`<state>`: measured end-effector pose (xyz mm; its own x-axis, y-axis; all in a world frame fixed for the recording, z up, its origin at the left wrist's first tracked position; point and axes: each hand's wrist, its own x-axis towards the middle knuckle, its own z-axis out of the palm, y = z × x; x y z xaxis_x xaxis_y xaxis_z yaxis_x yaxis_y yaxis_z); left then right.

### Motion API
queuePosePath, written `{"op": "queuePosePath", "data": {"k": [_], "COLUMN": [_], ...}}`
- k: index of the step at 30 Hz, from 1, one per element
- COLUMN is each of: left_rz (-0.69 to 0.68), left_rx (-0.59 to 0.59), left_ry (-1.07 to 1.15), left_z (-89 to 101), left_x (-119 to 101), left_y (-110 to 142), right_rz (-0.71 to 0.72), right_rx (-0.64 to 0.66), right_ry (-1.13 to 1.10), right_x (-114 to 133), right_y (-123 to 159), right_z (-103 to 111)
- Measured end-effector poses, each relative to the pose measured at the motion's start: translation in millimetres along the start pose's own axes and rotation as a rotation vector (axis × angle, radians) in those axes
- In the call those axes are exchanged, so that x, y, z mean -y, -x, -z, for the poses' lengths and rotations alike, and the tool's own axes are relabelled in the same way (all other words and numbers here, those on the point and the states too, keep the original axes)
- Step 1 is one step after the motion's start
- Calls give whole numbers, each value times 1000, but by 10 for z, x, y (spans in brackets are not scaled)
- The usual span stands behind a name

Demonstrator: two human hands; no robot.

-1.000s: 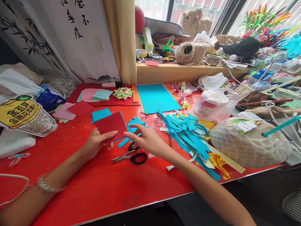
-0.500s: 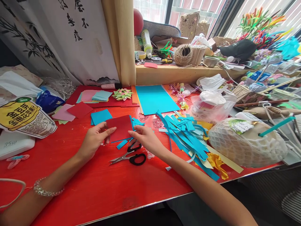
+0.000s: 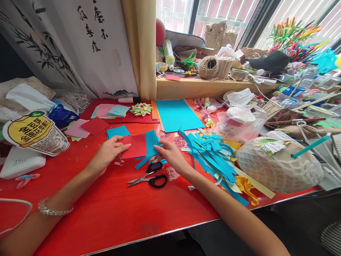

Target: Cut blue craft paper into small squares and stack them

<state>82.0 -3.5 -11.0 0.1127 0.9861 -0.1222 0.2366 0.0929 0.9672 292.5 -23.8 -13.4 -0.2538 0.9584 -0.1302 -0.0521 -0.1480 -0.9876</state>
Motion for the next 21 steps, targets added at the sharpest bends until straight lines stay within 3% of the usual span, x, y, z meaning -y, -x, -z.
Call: {"op": "queuePosePath", "data": {"k": [9, 11, 14, 17, 21], "left_rz": [34, 33, 70, 123, 112], "left_rx": [-191, -155, 95, 275, 232], "left_ry": [-821, -711, -300, -127, -150], "left_z": [487, 449, 252, 41, -11], "left_x": [9, -77, -200, -236, -215], "left_y": [-163, -111, 15, 129, 157], "right_rz": [118, 120, 101, 60, 64], "right_rx": [12, 20, 50, 122, 191], "right_ry": [-30, -41, -47, -28, 82], "right_x": [-87, -93, -93, -91, -86], "right_y": [-81, -79, -60, -18, 20], "right_z": [113, 94, 32, -45, -101]}}
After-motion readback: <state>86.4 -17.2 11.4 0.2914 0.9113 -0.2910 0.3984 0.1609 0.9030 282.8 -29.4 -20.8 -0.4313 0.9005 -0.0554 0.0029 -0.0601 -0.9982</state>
